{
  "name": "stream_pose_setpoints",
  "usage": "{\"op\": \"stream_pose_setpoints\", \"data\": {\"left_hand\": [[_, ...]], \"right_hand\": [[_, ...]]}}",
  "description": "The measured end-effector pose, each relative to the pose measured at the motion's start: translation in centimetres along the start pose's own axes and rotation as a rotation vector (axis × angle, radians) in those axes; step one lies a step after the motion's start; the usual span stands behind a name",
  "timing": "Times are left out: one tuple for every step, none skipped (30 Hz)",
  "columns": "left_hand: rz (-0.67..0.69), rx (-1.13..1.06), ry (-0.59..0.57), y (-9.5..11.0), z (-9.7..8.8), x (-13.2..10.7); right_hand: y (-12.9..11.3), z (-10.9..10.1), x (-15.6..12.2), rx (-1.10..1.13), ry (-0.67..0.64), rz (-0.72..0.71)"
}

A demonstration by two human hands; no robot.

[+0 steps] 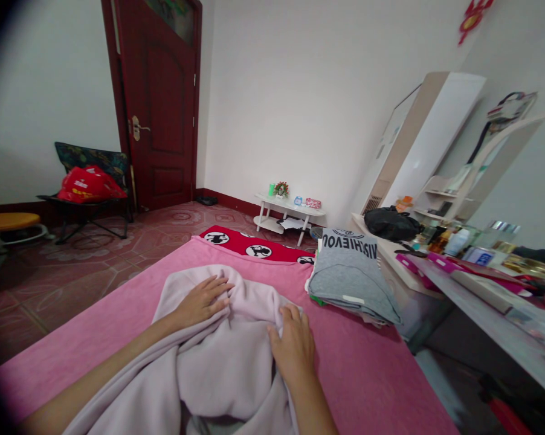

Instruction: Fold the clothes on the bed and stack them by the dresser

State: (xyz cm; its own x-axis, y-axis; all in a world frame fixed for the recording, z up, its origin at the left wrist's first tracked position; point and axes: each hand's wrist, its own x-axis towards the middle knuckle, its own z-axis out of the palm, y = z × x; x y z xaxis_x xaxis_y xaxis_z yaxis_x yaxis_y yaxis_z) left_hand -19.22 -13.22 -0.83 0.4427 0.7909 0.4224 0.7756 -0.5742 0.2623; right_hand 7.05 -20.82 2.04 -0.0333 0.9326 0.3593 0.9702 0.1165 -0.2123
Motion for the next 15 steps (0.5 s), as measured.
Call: {"op": "stream_pose_setpoints", "data": {"left_hand": [[0.0,0.0,-0.003,-0.02,0.01,0.01],[0.001,-0.003,-0.002,-0.03,0.03,0.02],[0.003,-0.008,0.003,-0.04,0.04,0.02],[0.005,-0.013,0.008,-0.05,0.05,0.03],[0.007,-0.017,0.01,-0.07,0.06,0.04],[0.009,-0.017,0.01,-0.08,0.08,0.04],[0.01,-0.015,0.008,-0.1,0.09,0.04],[0.011,-0.013,0.007,-0.12,0.1,0.03],[0.012,-0.012,0.008,-0.14,0.12,0.03],[0.013,-0.014,0.012,-0.16,0.13,0.02],[0.013,-0.016,0.018,-0.18,0.14,0.01],[0.013,-0.019,0.022,-0.19,0.15,0.0],[0.014,-0.02,0.021,-0.2,0.15,0.0],[0.014,-0.019,0.017,-0.19,0.14,0.0],[0.011,-0.018,0.012,-0.19,0.13,-0.01]], "right_hand": [[0.01,0.01,0.0,-0.001,-0.001,0.003],[0.03,0.03,0.0,-0.001,-0.002,0.005],[0.05,0.06,0.0,-0.001,-0.002,0.005],[0.07,0.08,0.0,0.0,-0.001,0.003],[0.08,0.11,-0.01,0.002,0.002,-0.001],[0.09,0.13,-0.02,0.004,0.005,-0.005],[0.1,0.15,-0.02,0.005,0.009,-0.008],[0.09,0.16,-0.02,0.006,0.012,-0.01],[0.09,0.17,-0.01,0.006,0.014,-0.012],[0.09,0.16,-0.01,0.005,0.014,-0.012],[0.09,0.15,0.0,0.005,0.013,-0.012],[0.09,0.13,0.01,0.005,0.012,-0.011],[0.1,0.1,0.02,0.006,0.012,-0.01],[0.1,0.07,0.02,0.007,0.01,-0.009],[0.11,0.04,0.01,0.008,0.009,-0.009]]}}
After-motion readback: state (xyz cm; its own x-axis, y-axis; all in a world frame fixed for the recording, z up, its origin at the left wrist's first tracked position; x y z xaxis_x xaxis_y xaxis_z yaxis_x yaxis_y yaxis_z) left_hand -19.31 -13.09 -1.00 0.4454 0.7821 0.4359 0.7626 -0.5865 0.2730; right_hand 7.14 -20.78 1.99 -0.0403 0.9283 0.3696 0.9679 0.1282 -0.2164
